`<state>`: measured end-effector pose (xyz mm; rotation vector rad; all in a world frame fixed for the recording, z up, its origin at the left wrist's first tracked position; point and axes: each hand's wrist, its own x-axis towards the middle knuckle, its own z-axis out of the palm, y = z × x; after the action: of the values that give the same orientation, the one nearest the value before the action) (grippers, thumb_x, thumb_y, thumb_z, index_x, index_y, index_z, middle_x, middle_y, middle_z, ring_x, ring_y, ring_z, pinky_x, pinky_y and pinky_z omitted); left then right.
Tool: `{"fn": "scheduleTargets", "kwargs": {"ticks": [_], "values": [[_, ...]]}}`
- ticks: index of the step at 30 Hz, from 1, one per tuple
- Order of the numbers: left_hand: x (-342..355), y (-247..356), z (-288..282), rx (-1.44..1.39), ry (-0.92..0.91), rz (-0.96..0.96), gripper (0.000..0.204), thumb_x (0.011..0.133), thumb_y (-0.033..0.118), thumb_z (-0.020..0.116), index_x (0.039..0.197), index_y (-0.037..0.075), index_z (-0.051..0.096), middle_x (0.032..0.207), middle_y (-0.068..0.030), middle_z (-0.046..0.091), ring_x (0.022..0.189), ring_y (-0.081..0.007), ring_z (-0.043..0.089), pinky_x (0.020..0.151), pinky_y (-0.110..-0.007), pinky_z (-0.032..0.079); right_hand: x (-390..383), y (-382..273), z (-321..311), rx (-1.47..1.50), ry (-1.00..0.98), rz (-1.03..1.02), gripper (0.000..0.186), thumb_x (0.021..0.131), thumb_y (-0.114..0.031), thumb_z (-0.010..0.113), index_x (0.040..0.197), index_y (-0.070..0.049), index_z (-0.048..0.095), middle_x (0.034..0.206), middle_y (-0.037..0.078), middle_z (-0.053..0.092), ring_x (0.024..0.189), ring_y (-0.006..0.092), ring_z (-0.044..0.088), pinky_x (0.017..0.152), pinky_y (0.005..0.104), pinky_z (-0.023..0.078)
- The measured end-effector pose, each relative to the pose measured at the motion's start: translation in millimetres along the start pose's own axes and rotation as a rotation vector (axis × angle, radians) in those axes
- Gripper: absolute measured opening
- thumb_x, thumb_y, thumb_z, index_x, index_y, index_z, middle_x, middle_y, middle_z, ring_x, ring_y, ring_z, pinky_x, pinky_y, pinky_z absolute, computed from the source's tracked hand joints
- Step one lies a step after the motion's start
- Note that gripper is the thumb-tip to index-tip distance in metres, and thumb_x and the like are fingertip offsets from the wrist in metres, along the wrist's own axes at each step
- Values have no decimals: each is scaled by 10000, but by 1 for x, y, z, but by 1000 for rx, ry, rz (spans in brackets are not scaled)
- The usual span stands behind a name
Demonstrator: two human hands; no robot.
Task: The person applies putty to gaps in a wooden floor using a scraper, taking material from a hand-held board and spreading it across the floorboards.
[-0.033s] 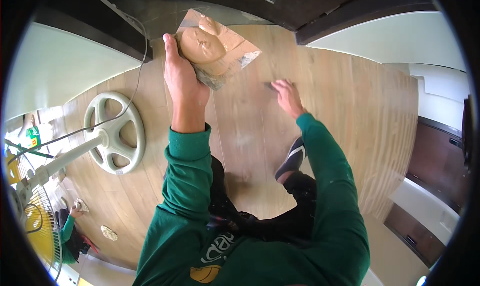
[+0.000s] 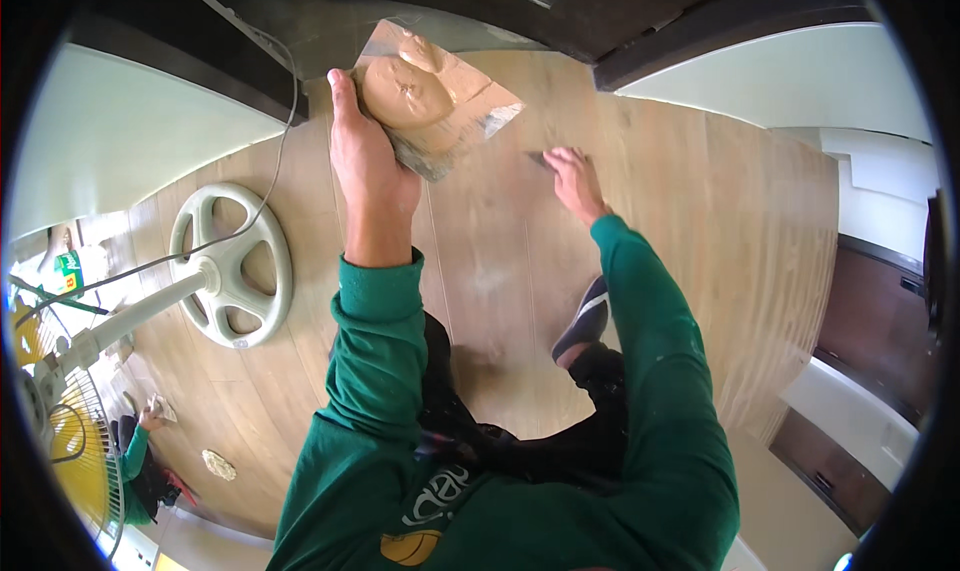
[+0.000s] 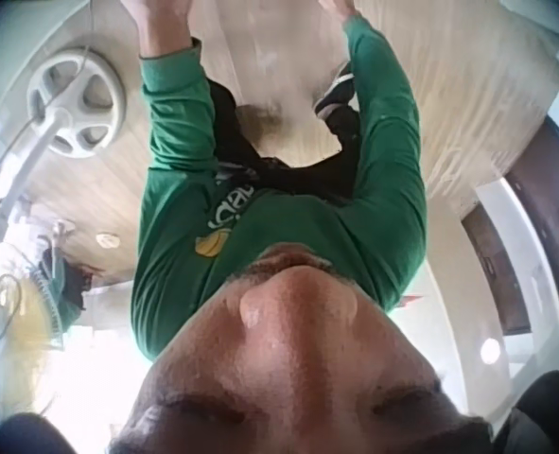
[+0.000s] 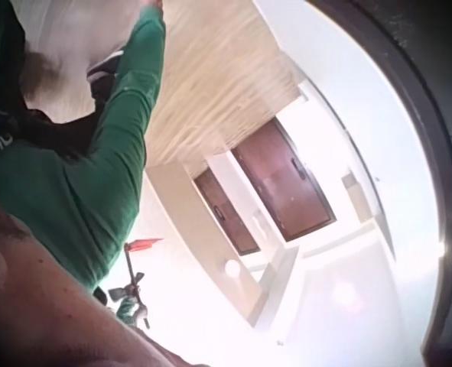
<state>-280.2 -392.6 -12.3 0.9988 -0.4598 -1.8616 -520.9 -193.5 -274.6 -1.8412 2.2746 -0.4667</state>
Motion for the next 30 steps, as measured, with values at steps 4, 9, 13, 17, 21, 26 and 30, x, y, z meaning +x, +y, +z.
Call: {"fn": "scheduleTargets", "kwargs": {"ticks": [4, 9, 13, 17, 21, 26, 30], "values": [[-3, 1, 0, 9, -10, -11, 562, 1049, 492, 447, 1339, 15, 507, 1292, -93, 585, 1166, -238, 589, 1011, -408, 483, 69, 23, 28, -101, 27, 106, 356, 824, -3, 593, 1151, -86, 709, 1140, 61, 648, 1102, 272, 577, 904, 442, 458], [-5, 3, -4, 21, -10, -7, 566, 1049, 494, 447, 1340, 12, 504, 1298, -100, 583, 1167, -244, 588, 1017, -408, 480, 79, 18, 51, -142, -4, 84, 297, 834, -34, 593, 1097, -96, 718, 1031, 43, 654, 1040, 273, 587, 905, 441, 453], [0, 2, -7, 24, -8, -3, 570, 1048, 496, 448, 1337, 9, 506, 1300, -99, 582, 1167, -243, 586, 1016, -408, 480, 3, -15, 62, -23, 28, -46, 255, 798, -42, 617, 1033, -79, 710, 997, 49, 645, 1015, 284, 576, 855, 480, 446], [11, -9, -5, 33, -38, -63, 578, 1048, 503, 444, 1334, 5, 508, 1298, -99, 582, 1164, -243, 587, 1008, -412, 485, -99, -47, 64, -18, 61, -112, 324, 786, -66, 628, 1097, -44, 715, 1026, 81, 654, 1043, 296, 572, 875, 454, 441], [13, -29, 7, 75, -100, -162, 541, 1047, 463, 475, 1351, 16, 503, 1296, -102, 596, 1175, -259, 594, 1030, -420, 481, -165, -69, 44, -122, -183, -99, 347, 799, -133, 614, 1130, -90, 712, 1052, 60, 655, 1077, 257, 560, 905, 454, 409], [1, -71, 30, 119, -252, -285, 575, 1052, 471, 455, 1394, 9, 465, 1353, -116, 557, 1221, -271, 569, 1046, -425, 469, -189, -76, -2, 64, -203, 238, 219, 795, -75, 612, 983, -113, 718, 981, 63, 660, 1018, 287, 588, 882, 446, 443], [-46, -124, 64, 155, -349, -378, 595, 1067, 472, 406, 1417, -9, 437, 1388, -129, 529, 1250, -286, 549, 1055, -437, 463, -205, -68, -86, 278, 339, 626, 186, 856, -41, 627, 1023, -45, 708, 885, 123, 673, 807, 318, 626, 744, 398, 507]]}}
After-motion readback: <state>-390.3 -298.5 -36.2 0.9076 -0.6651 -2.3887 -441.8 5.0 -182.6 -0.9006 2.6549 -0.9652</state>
